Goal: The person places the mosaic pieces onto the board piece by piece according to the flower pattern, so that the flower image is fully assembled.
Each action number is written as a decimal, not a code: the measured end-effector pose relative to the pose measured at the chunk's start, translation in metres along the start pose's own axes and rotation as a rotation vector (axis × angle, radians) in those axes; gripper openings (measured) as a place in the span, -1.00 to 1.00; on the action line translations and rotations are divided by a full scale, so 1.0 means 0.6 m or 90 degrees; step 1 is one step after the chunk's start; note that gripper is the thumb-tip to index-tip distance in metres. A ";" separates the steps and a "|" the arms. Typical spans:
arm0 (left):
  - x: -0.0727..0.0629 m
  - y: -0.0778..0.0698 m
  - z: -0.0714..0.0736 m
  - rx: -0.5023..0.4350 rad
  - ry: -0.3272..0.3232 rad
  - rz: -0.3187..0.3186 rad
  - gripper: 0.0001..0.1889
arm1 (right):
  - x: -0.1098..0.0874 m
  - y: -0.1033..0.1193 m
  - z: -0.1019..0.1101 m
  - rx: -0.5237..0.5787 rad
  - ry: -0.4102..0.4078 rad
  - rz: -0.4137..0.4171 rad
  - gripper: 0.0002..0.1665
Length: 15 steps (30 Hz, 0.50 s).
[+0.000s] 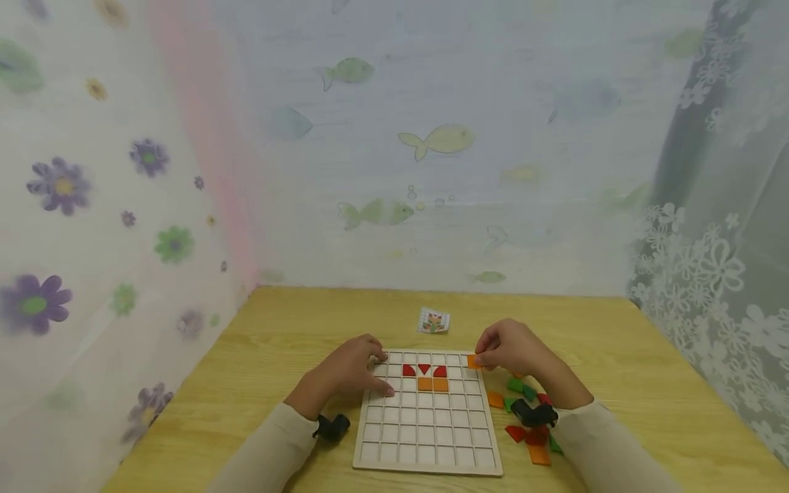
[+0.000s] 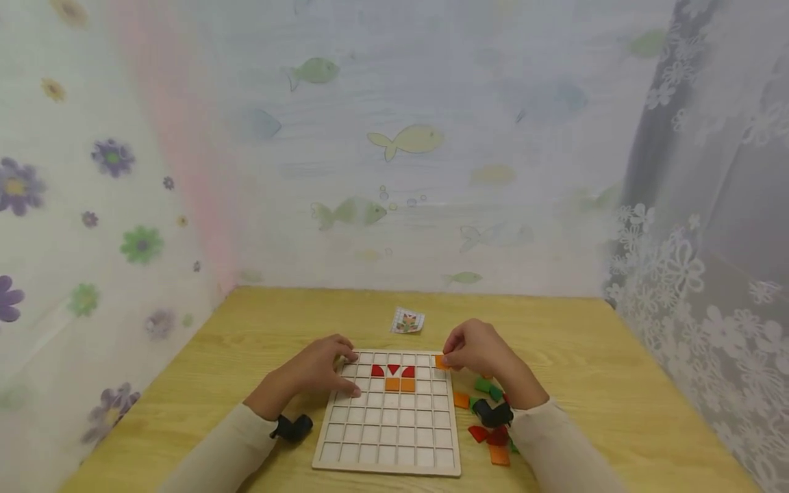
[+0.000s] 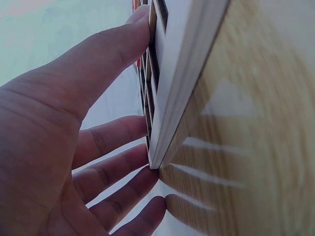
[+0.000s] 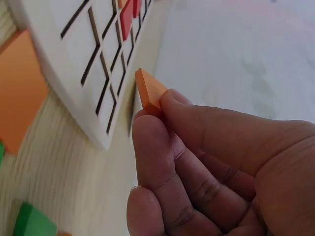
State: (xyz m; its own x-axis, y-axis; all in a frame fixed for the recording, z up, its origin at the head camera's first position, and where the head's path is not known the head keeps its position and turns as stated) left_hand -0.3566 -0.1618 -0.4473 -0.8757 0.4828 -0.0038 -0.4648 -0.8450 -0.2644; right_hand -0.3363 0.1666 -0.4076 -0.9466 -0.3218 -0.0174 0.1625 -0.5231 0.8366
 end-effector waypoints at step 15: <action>0.004 0.002 0.000 0.015 -0.001 -0.017 -0.23 | 0.024 0.027 -0.052 0.015 0.034 0.040 -0.93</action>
State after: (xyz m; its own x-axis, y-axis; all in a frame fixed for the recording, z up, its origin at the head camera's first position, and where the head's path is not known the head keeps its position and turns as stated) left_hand -0.3594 -0.1613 -0.4476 -0.8635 0.5044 0.0045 -0.4903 -0.8372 -0.2421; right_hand -0.3387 0.1289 -0.4113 -0.9188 -0.3947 0.0068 0.2134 -0.4819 0.8498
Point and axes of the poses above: each hand's wrist, its own x-axis towards the middle knuckle, its own z-axis out of the back of the hand, y = z × x, the point moved 3 cm from there along x, towards the middle knuckle, and after that the axes turned 11 degrees about x, right-handed, at the moved point
